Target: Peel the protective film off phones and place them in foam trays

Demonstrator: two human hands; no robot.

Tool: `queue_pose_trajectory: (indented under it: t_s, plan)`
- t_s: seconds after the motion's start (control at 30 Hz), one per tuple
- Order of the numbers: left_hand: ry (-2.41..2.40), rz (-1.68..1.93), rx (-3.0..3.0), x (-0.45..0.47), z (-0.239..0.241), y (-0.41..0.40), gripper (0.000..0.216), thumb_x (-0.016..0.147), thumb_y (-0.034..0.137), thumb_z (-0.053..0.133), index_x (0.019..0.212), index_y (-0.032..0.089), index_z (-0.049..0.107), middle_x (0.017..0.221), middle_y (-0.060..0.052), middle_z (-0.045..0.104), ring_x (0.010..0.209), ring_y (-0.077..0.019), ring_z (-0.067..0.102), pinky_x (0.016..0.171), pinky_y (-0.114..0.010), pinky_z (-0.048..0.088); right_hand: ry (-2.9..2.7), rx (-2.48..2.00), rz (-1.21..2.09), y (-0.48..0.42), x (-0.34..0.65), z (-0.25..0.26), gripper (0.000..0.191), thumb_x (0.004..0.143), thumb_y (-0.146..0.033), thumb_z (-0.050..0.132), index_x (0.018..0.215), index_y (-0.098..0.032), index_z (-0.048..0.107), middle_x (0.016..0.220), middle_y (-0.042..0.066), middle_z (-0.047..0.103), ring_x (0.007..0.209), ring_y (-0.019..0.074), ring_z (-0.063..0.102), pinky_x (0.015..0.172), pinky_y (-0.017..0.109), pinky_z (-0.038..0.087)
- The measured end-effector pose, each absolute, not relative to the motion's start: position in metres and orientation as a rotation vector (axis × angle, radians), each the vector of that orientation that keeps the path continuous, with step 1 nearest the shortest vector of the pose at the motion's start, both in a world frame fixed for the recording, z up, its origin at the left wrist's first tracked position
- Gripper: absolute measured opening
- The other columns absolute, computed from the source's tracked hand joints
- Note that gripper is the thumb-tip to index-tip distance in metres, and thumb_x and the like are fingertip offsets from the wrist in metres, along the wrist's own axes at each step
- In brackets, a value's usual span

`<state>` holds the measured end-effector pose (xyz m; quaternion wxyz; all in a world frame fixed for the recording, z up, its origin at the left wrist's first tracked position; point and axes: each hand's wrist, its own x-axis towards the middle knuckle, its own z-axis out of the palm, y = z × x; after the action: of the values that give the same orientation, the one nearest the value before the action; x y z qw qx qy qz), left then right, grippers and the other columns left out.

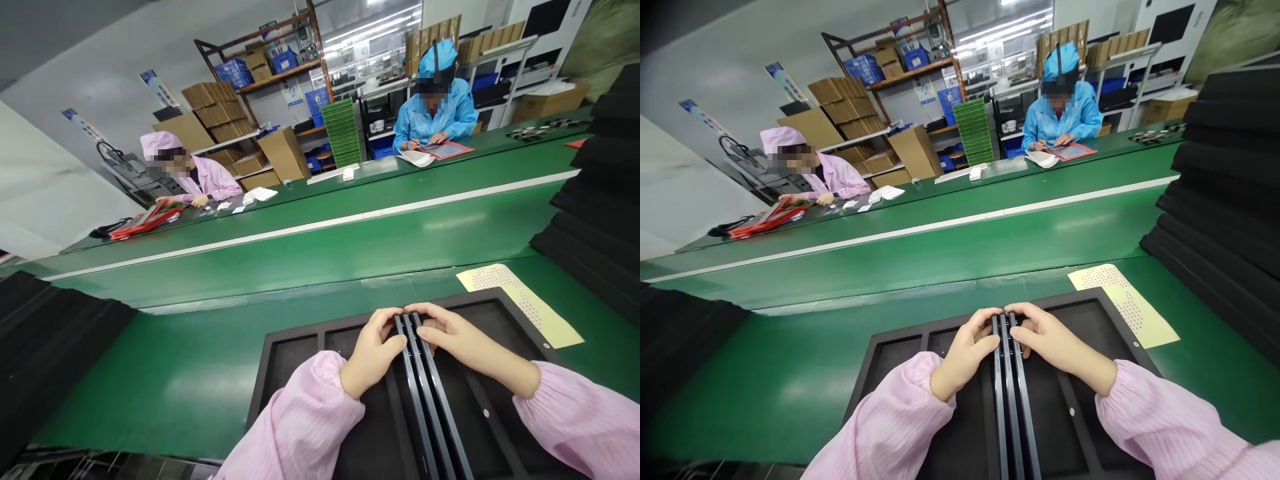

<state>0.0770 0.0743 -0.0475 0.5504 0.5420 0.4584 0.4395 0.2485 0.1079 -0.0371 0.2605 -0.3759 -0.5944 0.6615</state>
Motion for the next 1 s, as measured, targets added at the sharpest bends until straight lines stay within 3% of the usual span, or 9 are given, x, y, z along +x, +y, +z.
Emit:
queue_pose_trajectory:
  t_s: [0.27,0.5,0.9,1.0]
  plan:
    - [1.000,1.045,1.223,0.074,-0.052,0.075,0.041,0.066,0.021,0.057,0.106,0.018,0.050,0.115,-0.009,0.046,0.114,-0.0251,0.049,0.103,-0.042,0.035,-1.625,-1.048,1.820,0.109,0.248,-0.038,0.043,0.073,-0.037,0.054,0.110,-0.016,0.045,0.067,-0.002,0.050,0.065,0.0165,0.051,0.064,0.032,0.044]
    - [0.946,1.002,1.245,0.072,-0.052,0.073,0.050,0.063,0.022,0.061,0.111,0.017,0.045,0.115,-0.010,0.044,0.115,-0.0253,0.047,0.103,-0.042,0.034,-1.676,-0.989,1.903,0.107,0.255,-0.036,0.054,0.072,-0.036,0.057,0.119,-0.018,0.038,0.086,0.003,0.053,0.074,0.0165,0.052,0.068,0.032,0.044]
    - [0.941,0.997,1.207,0.073,-0.050,0.075,0.048,0.063,0.023,0.065,0.108,0.020,0.048,0.113,-0.007,0.046,0.114,-0.0248,0.048,0.103,-0.041,0.035,-1.688,-1.274,1.571,0.100,0.237,-0.044,0.041,0.069,-0.034,0.053,0.106,-0.020,0.046,0.062,-0.004,0.045,0.057,0.0146,0.046,0.054,0.028,0.039]
    - [0.943,0.992,1.207,0.073,-0.049,0.075,0.048,0.063,0.022,0.064,0.107,0.019,0.048,0.114,-0.007,0.045,0.116,-0.0251,0.047,0.104,-0.041,0.033,-1.673,-1.286,1.580,0.101,0.237,-0.044,0.038,0.069,-0.030,0.054,0.105,-0.020,0.047,0.065,-0.004,0.048,0.060,0.0149,0.048,0.056,0.028,0.042]
